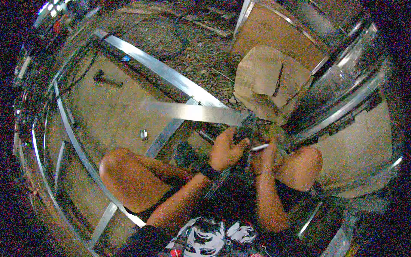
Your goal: The person measures and marks a metal frame using a tape measure, marker, and square, then aligns and secures metal brackets at the joints. The person works on the ground in a workshop setting.
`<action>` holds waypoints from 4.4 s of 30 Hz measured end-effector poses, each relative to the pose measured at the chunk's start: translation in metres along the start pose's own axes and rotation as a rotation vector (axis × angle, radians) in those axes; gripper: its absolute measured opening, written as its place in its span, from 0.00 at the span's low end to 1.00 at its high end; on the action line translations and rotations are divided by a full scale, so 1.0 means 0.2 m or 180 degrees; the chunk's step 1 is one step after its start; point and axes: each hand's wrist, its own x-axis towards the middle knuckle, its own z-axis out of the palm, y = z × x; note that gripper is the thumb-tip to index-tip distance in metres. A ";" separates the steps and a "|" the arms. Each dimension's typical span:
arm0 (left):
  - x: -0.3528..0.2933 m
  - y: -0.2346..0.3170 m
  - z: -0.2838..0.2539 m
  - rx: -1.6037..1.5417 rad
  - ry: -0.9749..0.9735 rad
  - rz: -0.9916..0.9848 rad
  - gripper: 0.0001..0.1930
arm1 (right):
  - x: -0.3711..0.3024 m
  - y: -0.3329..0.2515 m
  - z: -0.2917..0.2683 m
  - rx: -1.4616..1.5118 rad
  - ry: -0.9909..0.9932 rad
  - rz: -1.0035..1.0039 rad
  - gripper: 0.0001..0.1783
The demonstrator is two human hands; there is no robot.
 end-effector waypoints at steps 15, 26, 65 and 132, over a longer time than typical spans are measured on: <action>0.08 -0.85 0.20 0.0679 0.1532 -0.1330 0.17 | -0.03 -0.39 0.53 -0.1770 -0.1933 0.1175 0.32; 0.32 -1.15 0.47 0.0758 0.2848 -0.2546 0.41 | 0.08 -0.37 0.74 -0.3155 -0.2075 -0.0516 0.22; 0.55 -0.97 0.36 -0.2413 0.2314 -0.1919 0.34 | 0.32 -0.11 0.92 -0.4244 -0.1684 -0.1893 0.10; 0.54 -0.98 0.32 -0.2484 0.2434 -0.1819 0.27 | -0.60 -0.40 1.11 0.1712 -0.1966 0.2357 0.18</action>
